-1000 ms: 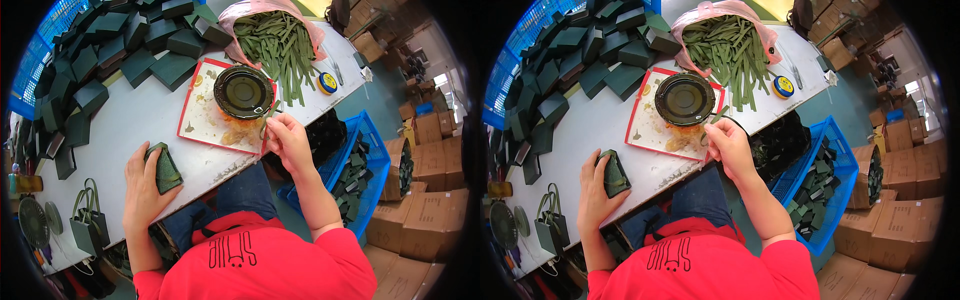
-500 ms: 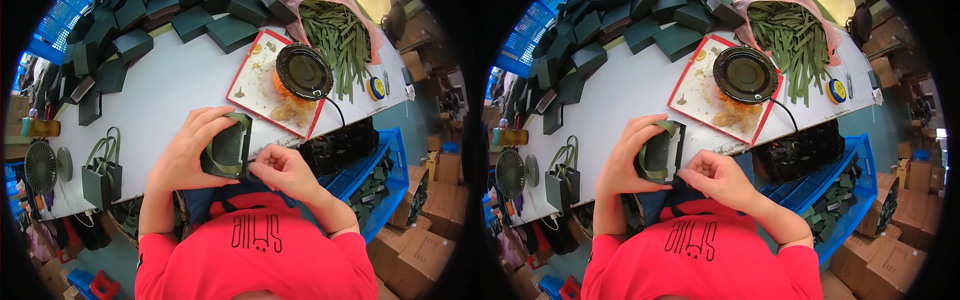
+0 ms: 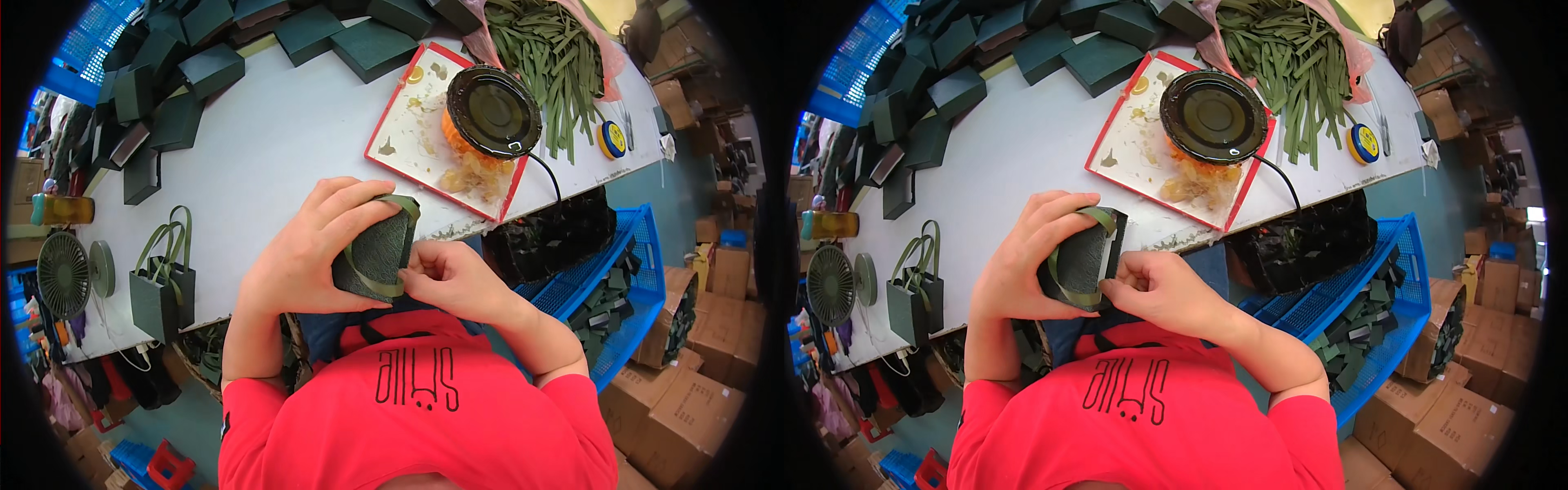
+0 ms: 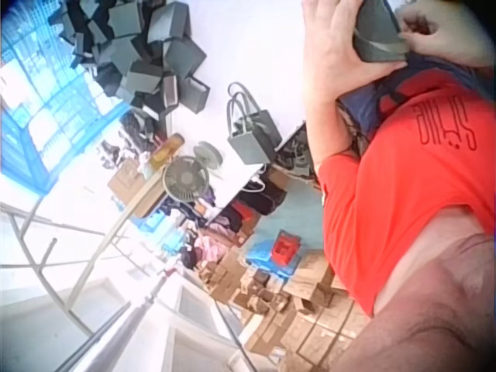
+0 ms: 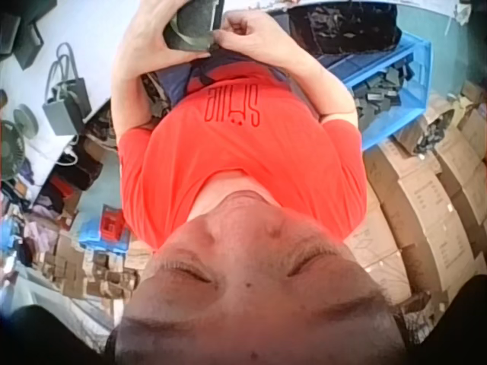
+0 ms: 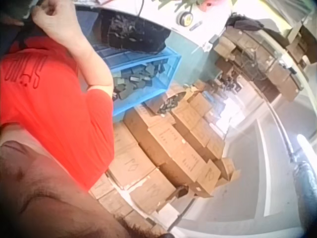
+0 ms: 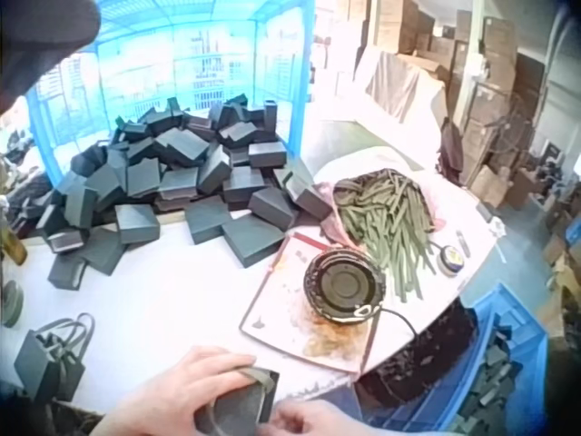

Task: The person repeatedly picks green foam blocks and green ribbons from the table, wraps each ribbon around a block, and places the wrapped block back on the table. The process is repeated continuously with no visible final destination or accumulation shown.

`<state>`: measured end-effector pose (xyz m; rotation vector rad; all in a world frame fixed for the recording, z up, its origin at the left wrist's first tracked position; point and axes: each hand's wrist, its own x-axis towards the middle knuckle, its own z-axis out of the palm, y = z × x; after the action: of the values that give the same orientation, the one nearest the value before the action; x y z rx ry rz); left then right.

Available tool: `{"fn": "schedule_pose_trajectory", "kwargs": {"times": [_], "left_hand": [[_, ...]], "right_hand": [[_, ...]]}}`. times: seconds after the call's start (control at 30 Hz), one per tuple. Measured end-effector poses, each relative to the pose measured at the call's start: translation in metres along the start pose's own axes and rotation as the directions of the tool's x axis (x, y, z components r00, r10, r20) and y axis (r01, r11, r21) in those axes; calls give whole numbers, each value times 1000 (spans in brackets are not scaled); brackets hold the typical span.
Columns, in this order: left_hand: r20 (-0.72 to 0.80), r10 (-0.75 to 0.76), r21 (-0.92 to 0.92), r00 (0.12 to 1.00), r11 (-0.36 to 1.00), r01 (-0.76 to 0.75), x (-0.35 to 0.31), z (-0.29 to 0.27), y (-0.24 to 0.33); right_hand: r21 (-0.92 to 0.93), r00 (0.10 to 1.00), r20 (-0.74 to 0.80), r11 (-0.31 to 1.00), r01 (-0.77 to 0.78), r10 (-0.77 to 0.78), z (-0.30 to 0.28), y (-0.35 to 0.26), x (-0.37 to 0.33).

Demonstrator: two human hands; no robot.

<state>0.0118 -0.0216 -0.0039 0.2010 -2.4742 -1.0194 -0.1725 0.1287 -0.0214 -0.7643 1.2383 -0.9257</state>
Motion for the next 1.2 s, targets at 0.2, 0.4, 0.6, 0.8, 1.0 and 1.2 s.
{"fn": "schedule_pose_trajectory", "kwargs": {"times": [0.2,0.4,0.6,0.8,1.0,1.2], "left_hand": [[-4,10,124,1000,992,-9,-1,7,3],[-119,-31,136,992,990,47,-5,1,0],[-201,8,123,979,992,17,-4,0,-7],[-172,21,77,985,997,-7,-1,6,-3],[-158,-106,74,982,990,118,-15,1,0],[-150,-160,100,976,979,176,-39,-3,-14]], "right_hand": [[-123,1000,-18,992,13,-15,-4,5,5],[-319,947,-149,921,225,-283,-14,-24,-4],[-126,953,54,945,302,-297,-10,-1,-29],[344,997,29,937,54,-69,7,26,-16],[588,881,-448,692,420,-154,-16,28,-18],[537,808,-574,683,495,-134,-37,18,-25]]}}
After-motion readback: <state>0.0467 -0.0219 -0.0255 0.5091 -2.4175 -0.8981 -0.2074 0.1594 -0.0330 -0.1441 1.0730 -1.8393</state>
